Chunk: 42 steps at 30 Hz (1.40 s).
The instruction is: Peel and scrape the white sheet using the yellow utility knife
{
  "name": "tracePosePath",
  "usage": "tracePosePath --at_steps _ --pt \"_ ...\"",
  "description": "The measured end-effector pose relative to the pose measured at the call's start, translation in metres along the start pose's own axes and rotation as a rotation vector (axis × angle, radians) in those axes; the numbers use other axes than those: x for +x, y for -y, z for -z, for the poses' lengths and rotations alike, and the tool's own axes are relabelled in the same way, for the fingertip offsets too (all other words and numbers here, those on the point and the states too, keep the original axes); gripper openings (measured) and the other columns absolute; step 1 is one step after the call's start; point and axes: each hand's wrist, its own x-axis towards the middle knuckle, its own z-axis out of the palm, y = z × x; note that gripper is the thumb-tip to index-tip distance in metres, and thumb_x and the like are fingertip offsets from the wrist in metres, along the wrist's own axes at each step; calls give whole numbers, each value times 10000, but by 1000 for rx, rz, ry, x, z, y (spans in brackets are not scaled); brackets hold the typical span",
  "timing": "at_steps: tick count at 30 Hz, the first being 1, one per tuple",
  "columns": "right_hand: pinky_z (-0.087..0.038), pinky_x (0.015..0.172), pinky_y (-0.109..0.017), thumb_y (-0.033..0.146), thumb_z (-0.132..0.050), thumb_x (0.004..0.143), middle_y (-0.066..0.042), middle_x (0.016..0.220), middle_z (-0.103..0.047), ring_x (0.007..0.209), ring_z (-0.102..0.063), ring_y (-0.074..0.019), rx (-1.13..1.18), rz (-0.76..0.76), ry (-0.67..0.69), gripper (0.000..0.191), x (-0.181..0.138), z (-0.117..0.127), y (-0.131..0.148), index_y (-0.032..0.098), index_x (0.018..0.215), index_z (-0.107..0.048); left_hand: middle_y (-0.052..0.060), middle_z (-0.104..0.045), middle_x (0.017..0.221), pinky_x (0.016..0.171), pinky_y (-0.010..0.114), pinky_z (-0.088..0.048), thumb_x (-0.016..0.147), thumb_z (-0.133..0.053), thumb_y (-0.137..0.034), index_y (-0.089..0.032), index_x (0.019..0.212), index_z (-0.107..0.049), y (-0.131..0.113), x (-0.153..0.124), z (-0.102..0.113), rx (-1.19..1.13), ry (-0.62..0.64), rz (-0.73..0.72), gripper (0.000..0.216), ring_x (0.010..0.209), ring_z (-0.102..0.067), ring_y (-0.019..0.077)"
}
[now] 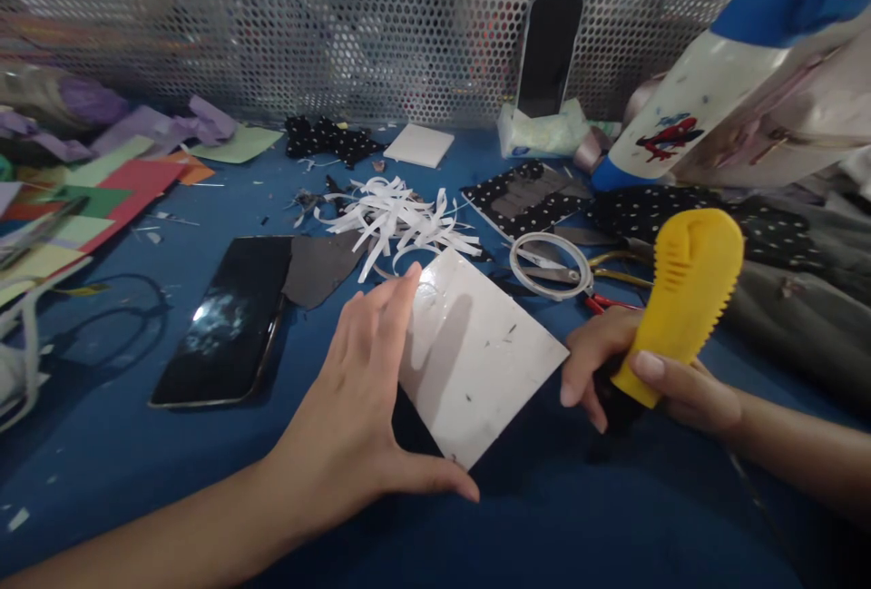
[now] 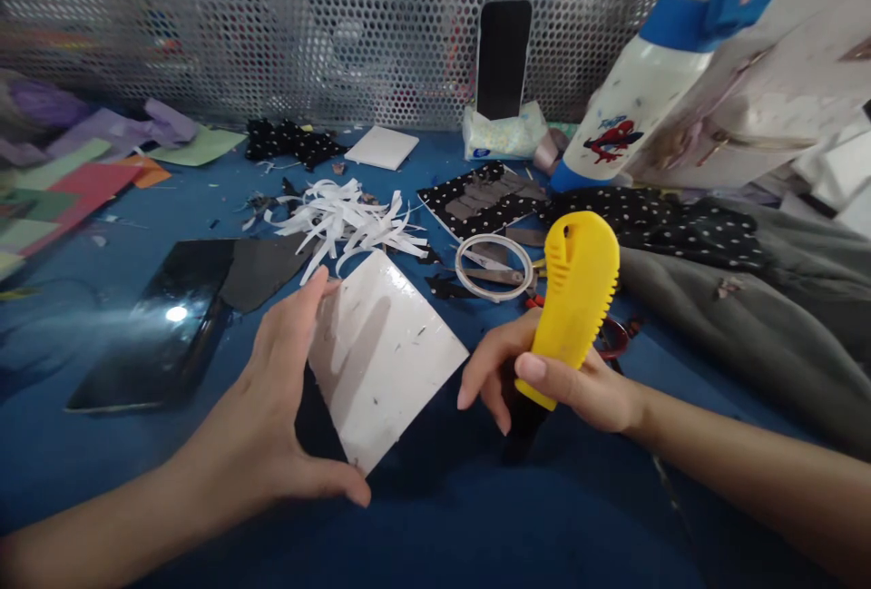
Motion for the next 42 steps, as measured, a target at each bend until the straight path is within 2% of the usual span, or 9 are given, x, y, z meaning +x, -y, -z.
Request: tracePosePath --at_steps 5,9,13,17,20,25,34,38,42 --pt "-425 476 -253 572 -488 965 -91 875 -712 558 -600 -131 23 -41 -8 515 1 -1 -1 161 1059 -783 136 -220 1630 1132 753 -231 554 -745 -862 -414 1584 132 -1 -1 0 -31 -1 22 1425 1473 -251 487" --pt "-446 505 -243 567 -488 974 -78 942 -683 610 -610 -125 91 -44 -50 488 -1 -2 -6 185 1110 -759 126 -202 1652 1150 748 -197 541 -725 -883 -409 1583 135 2 0 1 -58 -10 22 1432 1487 -233 482" --pt "-449 510 -232 558 -497 980 -93 1011 -715 636 -619 -128 142 -57 -87 443 -1 -3 -10 199 1125 -713 115 -119 1688 1160 742 -185 574 -663 -913 -385 1599 82 5 0 1 -103 -30 10 1373 1515 -144 486" --pt "-446 473 -225 499 -523 981 -61 923 -721 557 -609 -118 259 -79 -288 318 7 -3 -9 218 1062 -650 106 -98 1695 1142 762 -212 627 -663 -883 -401 1599 86 5 -1 2 -183 -28 -1 1319 1515 -121 502" --pt "-451 469 -223 499 -542 964 -32 823 -691 529 -588 -111 297 -77 -434 311 14 -3 -8 207 984 -650 87 -105 1698 1136 757 -238 664 -657 -865 -428 1595 82 4 -2 2 -222 -19 5 1267 1518 -115 498" --pt "-473 494 -234 491 -592 931 -21 856 -661 549 -607 -110 295 -69 -509 311 18 -3 -7 201 1002 -679 62 -133 1696 1171 645 -314 785 -592 -819 -423 1604 21 4 -3 3 -254 -37 -12 1096 1524 -192 435" --pt "-513 524 -257 456 -540 955 -68 1031 -638 597 -583 -115 286 -86 -644 371 19 -2 -10 199 1165 -708 67 -100 1703 1209 604 -262 984 -514 -599 -374 1613 55 7 -5 6 -326 2 -45 878 1536 -197 378" --pt "-544 575 -260 468 -521 966 -91 1185 -646 647 -572 -123 270 -118 -648 427 20 -3 -10 241 1300 -661 60 -159 1692 1145 636 -366 1004 -489 -560 -401 1611 -8 2 -5 7 -382 -18 -23 790 1493 -308 404" --pt "-538 555 -240 488 -551 949 -74 1091 -636 636 -549 -114 273 -123 -653 429 20 -3 -10 236 1265 -695 65 -206 1676 1081 638 -455 1009 -498 -520 -419 1600 -83 -3 -7 8 -462 -42 -15 729 1394 -467 405"
